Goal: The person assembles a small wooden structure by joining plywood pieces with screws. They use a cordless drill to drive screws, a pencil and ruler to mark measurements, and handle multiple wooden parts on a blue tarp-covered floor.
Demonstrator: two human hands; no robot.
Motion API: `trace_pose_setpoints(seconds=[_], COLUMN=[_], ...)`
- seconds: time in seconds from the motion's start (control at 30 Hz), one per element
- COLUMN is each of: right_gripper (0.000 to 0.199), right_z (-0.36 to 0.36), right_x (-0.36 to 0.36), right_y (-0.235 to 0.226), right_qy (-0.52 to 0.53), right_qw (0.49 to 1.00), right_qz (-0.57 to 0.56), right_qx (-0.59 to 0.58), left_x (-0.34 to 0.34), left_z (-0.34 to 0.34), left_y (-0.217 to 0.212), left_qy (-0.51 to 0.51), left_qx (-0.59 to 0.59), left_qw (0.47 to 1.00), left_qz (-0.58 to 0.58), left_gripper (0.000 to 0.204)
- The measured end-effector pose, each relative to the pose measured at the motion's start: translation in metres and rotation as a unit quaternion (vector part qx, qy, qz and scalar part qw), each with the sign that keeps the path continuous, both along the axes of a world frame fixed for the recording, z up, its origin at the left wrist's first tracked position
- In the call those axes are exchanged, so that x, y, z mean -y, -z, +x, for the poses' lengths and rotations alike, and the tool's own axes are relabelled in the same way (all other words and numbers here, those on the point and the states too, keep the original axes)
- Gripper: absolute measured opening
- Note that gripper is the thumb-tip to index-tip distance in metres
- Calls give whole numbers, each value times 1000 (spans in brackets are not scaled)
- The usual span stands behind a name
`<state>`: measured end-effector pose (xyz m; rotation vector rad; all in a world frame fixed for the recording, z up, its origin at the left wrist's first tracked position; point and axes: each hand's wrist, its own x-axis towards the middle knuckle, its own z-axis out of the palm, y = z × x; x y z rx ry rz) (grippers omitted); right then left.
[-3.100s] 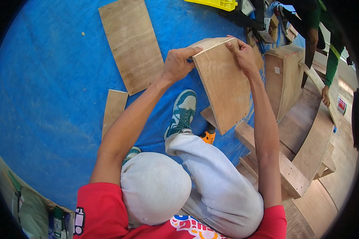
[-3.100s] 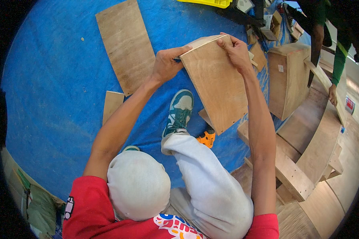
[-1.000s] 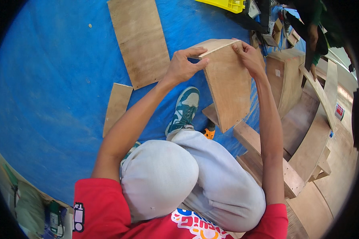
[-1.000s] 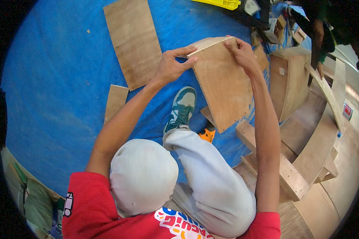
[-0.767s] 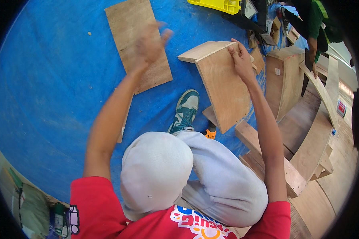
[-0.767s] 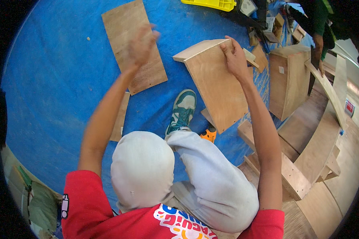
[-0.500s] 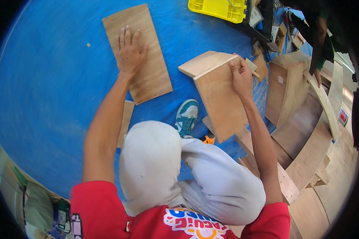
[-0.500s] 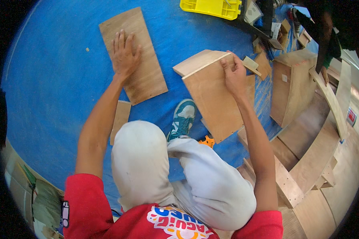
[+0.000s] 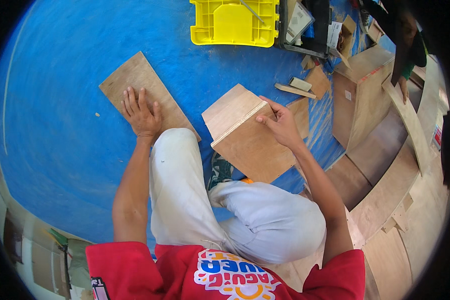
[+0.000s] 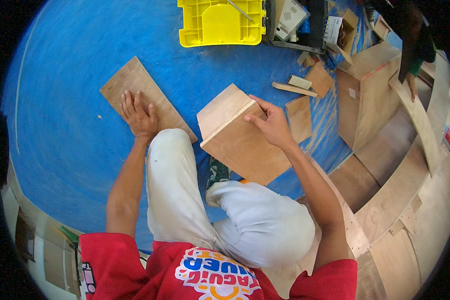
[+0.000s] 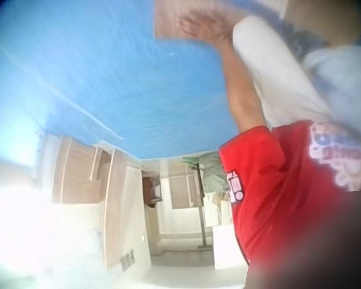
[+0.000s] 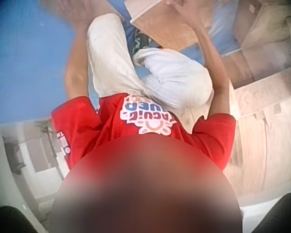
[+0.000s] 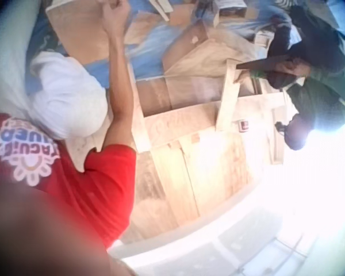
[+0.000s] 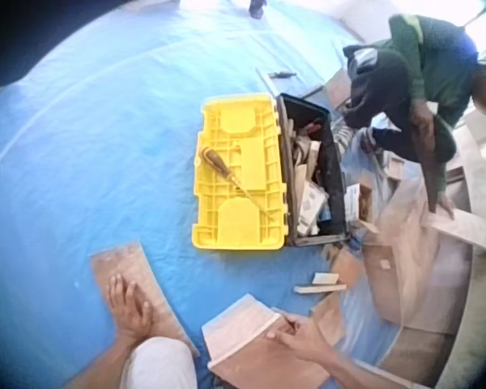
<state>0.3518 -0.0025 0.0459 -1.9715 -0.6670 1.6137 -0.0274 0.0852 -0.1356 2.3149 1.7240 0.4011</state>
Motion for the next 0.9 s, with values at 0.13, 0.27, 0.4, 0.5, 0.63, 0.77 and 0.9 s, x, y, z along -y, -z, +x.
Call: trace_pose_setpoints(seconds=[0.13, 0.27, 0.4, 0.5, 0.63, 0.77, 0.9], right_gripper=[66, 69, 71, 70, 72, 75, 78], right_z=[1, 3, 6, 4, 2, 3, 4], right_x=[-4, -7, -5, -2, -2, -4, -2], right_y=[-4, -4, -3, -1, 1, 0, -2], right_qy=[-8, -38, -35, -11, 2, 10, 50], right_qw=[999, 998, 998, 999, 999, 999, 996], right_qz=[-44, -57, -48, -49, -44, -36, -74], right_qx=[-1, 13, 23, 15, 0, -3, -23], left_x=[5, 5, -17, -21, 35, 62, 73], left_z=[-3, -3, 15, 36, 104, 141, 151], left_y=[5, 10, -25, -96, -169, -168, -170], left_qy=[5, -3, -43, -146, -35, -240, -302], left_qx=[3, 23, 77, 190, 252, 327, 418], left_qw=[1000, 1000, 993, 917, 853, 664, 590], left_qz=[-1, 7, -76, -318, -455, -628, -621], left_gripper=[57, 53, 49, 52, 72, 84, 73])
